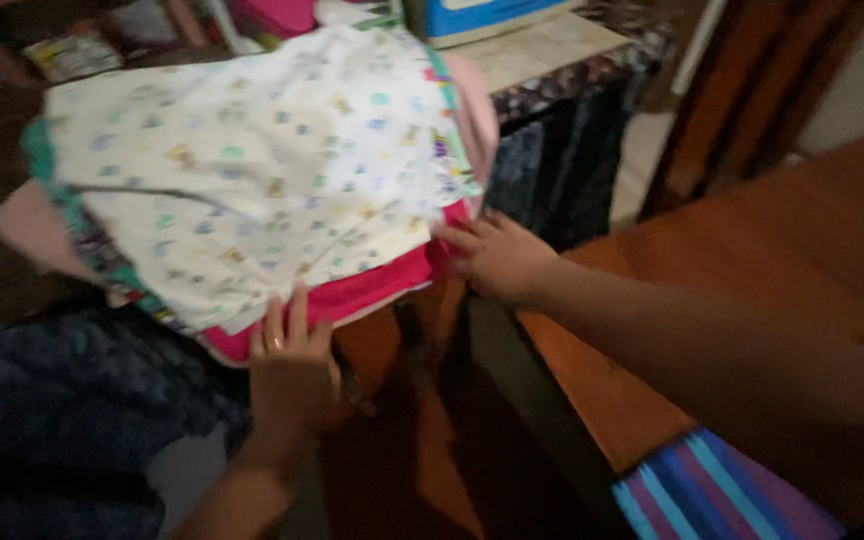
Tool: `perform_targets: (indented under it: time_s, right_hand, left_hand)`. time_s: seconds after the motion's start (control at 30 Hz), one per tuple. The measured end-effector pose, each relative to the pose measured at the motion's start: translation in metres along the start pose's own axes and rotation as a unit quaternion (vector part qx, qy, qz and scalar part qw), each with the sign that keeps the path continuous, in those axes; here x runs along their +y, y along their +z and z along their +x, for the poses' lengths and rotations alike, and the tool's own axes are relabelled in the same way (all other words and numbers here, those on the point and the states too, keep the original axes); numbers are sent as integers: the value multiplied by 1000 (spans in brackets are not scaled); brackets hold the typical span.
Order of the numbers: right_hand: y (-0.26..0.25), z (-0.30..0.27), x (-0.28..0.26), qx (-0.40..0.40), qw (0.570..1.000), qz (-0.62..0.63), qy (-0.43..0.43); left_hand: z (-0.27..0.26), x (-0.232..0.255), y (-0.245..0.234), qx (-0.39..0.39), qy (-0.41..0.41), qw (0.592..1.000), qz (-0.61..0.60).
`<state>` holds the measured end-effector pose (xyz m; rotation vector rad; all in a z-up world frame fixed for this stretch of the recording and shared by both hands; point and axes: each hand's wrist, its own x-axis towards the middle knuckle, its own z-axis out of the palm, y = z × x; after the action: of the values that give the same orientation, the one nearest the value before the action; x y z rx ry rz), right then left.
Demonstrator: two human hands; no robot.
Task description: The person irons a small white patterned tank top on a striped cloth laid on the floor. After finishing, the person picks up a second white tank top with a yellow trim and cartoon graphic, lays it flat, and begins ironing it.
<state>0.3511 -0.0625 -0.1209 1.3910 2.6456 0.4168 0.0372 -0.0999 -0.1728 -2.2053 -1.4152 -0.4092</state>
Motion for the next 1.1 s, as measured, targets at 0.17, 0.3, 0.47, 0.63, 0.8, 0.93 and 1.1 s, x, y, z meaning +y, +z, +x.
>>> perform_targets:
  time_s: [0.17, 0.3, 0.47, 0.63, 0.8, 0.93, 1.1]
  right_hand:
    - [36, -77, -6, 83, 986, 113, 92]
    - [25, -146, -25, 136, 948, 204, 202]
    - [15, -232, -34, 180, 914, 210, 297]
    - [29, -334, -49, 253, 864, 236, 365]
    - [50, -432, -99, 241, 800, 214, 507]
    - [49, -504, -141, 200, 751, 184, 602]
    - [66, -585, -202, 116, 700, 99, 698]
  left_hand:
    - [-10, 70, 15, -56, 64, 973, -215]
    - [29, 158, -7, -20, 138, 939, -315]
    - [53, 264, -53, -69, 210, 895, -387]
    - [31, 340, -80, -89, 301, 842, -438]
    - [-20, 421, -80, -110, 385, 786, -471]
    - [-66, 474, -100, -154, 447, 759, -448]
    - [-123, 524, -118, -187, 504, 723, -434]
